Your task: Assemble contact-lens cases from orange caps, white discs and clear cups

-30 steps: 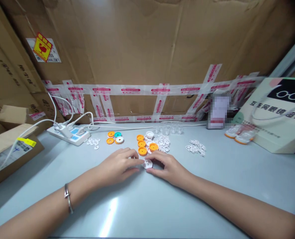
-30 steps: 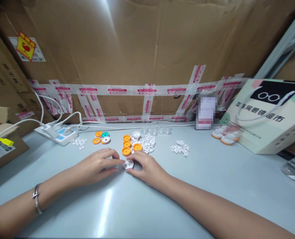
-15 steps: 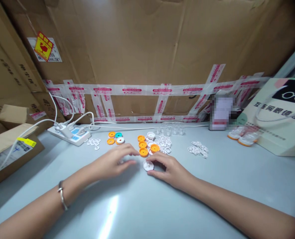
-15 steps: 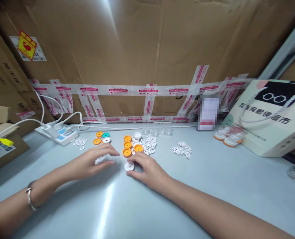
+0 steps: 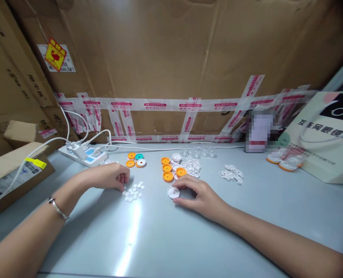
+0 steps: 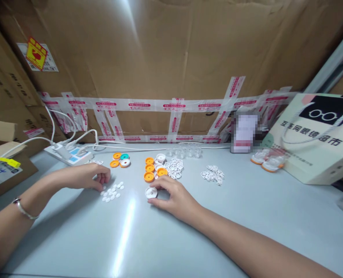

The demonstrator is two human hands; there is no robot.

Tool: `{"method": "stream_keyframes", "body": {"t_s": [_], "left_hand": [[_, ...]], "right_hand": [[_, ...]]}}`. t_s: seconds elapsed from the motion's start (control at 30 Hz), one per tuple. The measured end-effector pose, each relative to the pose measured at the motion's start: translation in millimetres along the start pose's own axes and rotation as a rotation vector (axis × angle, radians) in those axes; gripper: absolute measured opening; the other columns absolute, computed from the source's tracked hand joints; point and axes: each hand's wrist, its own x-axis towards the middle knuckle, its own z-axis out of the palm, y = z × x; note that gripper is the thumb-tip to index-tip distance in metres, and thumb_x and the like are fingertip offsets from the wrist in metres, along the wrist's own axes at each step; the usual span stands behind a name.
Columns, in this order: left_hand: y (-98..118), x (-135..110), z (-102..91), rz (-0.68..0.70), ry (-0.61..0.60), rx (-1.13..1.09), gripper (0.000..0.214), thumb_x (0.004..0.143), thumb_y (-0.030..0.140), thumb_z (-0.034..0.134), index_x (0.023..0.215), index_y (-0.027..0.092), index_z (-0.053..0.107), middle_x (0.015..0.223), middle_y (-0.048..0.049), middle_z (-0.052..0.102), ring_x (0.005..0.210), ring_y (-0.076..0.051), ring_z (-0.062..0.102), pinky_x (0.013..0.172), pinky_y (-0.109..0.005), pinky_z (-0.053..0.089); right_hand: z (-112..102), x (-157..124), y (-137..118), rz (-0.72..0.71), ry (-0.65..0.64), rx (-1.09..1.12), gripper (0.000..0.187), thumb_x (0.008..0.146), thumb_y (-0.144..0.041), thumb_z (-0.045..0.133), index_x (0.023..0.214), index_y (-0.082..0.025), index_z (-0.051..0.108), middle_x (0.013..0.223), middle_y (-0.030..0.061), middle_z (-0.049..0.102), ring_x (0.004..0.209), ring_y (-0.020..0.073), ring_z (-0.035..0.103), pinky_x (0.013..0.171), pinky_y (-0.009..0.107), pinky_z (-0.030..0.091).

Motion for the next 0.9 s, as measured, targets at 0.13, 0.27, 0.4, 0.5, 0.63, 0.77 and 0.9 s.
{"method": "stream_keyframes", "body": {"t_s": [0.13,0.27,0.4,0.5,0.63,0.77,0.9], "left_hand": [[3.4,1.9,1.4,0.017,-0.007,-0.025,0.015,0.068,0.029,0.058,0.078,0.019,0.06,0.079,-0.0016,0.063,0.074,-0.017,0.057,0.062,-0.022,0.041],[0.7,3.4,3.8,0.019,0.001,-0.041,0.013,0.069,0.029,0.057,0.076,0.019,0.061,0.076,-0.001,0.065,0.072,-0.016,0.059,0.061,-0.021,0.041],[-1.4,4.9,6.5,0.038,0.086,-0.03,0.011,0.068,0.026,0.055,0.073,0.018,0.062,0.071,-0.0007,0.065,0.066,-0.015,0.058,0.057,-0.02,0.04],[-1.0,4.9,8.2,0.048,0.142,0.006,0.012,0.068,0.024,0.053,0.073,0.019,0.063,0.07,-0.0008,0.065,0.065,-0.015,0.058,0.055,-0.02,0.039],[2.1,5.1,11.6,0.06,0.194,0.061,0.017,0.067,0.019,0.049,0.072,0.02,0.065,0.07,-0.001,0.065,0.064,-0.014,0.058,0.055,-0.02,0.038],[5.6,10.9,18.2,0.009,0.299,0.236,0.018,0.062,0.01,0.045,0.063,0.017,0.062,0.064,-0.0026,0.063,0.06,-0.015,0.055,0.055,-0.022,0.035],[20.8,16.3,27.9,0.024,0.43,0.245,0.016,0.065,0.006,0.046,0.064,0.015,0.06,0.064,-0.0042,0.061,0.06,-0.016,0.055,0.056,-0.024,0.037]], "right_hand": [[-1.1,-1.4,-0.6,-0.025,0.042,0.005,0.018,0.075,-0.024,0.064,0.092,-0.017,0.062,0.094,0.0076,0.064,0.087,0.0158,0.06,0.079,0.029,0.048],[-2.1,-1.1,-2.0,-0.065,0.078,-0.01,0.014,0.077,-0.024,0.061,0.09,-0.018,0.062,0.091,0.0072,0.065,0.085,0.0159,0.062,0.078,0.029,0.05],[-3.3,-0.8,-4.0,-0.082,0.101,-0.019,0.012,0.079,-0.024,0.059,0.089,-0.019,0.062,0.09,0.0067,0.066,0.085,0.0161,0.062,0.078,0.03,0.05],[-4.1,-1.2,-5.4,-0.08,0.1,-0.016,0.011,0.08,-0.023,0.058,0.089,-0.019,0.062,0.09,0.0066,0.066,0.085,0.0165,0.063,0.078,0.031,0.051],[-4.6,-2.0,-5.5,-0.08,0.108,-0.006,0.012,0.081,-0.024,0.057,0.09,-0.02,0.063,0.091,0.0069,0.067,0.086,0.0171,0.063,0.08,0.031,0.051],[-7.0,-2.1,-5.2,-0.06,0.122,0.001,0.013,0.08,-0.024,0.057,0.091,-0.02,0.063,0.093,0.0066,0.067,0.088,0.0172,0.063,0.081,0.031,0.051],[-10.5,-1.1,-7.7,-0.042,0.198,-0.012,0.013,0.081,-0.024,0.057,0.089,-0.021,0.065,0.09,0.0057,0.068,0.086,0.0175,0.064,0.079,0.033,0.052]]}}
